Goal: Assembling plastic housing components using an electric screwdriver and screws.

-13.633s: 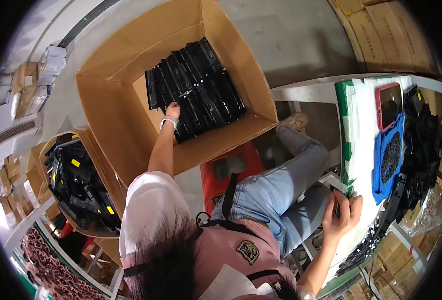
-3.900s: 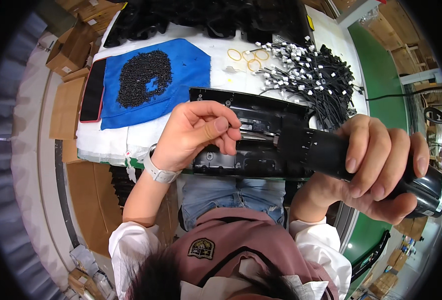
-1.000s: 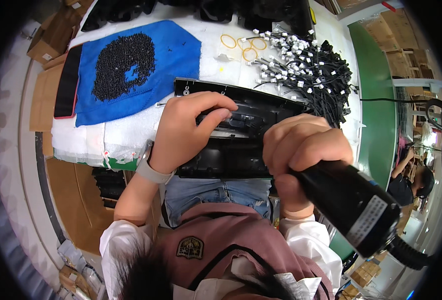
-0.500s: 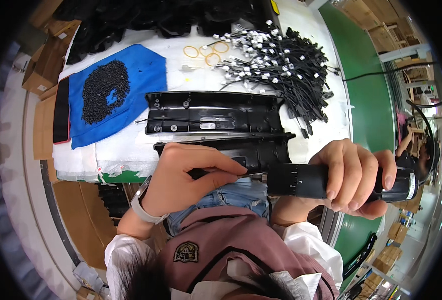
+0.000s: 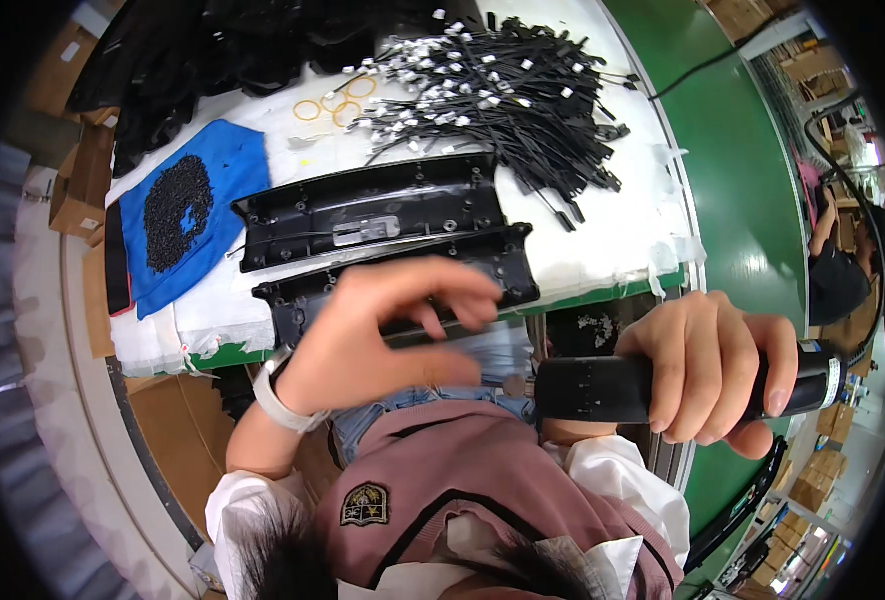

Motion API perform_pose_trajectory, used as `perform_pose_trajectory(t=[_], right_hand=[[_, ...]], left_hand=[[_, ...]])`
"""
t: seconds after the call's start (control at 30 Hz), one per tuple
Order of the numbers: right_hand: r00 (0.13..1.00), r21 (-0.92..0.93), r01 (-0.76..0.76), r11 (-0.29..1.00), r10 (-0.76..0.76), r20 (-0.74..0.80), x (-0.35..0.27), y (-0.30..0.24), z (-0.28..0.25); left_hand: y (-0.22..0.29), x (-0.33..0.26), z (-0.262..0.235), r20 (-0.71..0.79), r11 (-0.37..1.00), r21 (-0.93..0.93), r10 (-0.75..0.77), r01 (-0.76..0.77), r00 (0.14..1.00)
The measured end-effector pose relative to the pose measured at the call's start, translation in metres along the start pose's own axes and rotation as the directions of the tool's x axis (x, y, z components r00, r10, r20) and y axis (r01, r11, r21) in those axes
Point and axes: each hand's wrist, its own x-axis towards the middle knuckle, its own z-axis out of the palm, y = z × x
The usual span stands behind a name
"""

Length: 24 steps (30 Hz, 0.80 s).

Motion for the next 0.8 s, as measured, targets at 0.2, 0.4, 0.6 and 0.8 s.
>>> perform_pose_trajectory(t=[0.2, 0.4, 0.6, 0.8], right_hand=[[0.974, -0.226, -0.165, 0.960, 0.195, 0.118, -0.010, -0.051, 0.009], [0.993, -0.225, -0.070, 0.972, 0.088, 0.074, -0.025, -0.058, 0.016], [0.994, -0.252, -0.071, 0.965, 0.089, 0.062, -0.038, -0.090, 0.014], [0.995, -0.276, -0.059, 0.960, 0.078, 0.060, -0.044, -0.099, 0.012]], left_hand=[[-0.008, 0.087, 0.016, 0.158, 0.556, 0.715, 0.463, -0.424, 0.872], [-0.032, 0.144, 0.039, 0.554, -0.015, 0.808, 0.358, -0.588, 0.752], [-0.030, 0.157, 0.040, 0.523, 0.012, 0.825, 0.367, -0.566, 0.770], [0.027, 0.169, 0.013, -0.004, 0.471, 0.776, 0.669, -0.420, 0.744]])
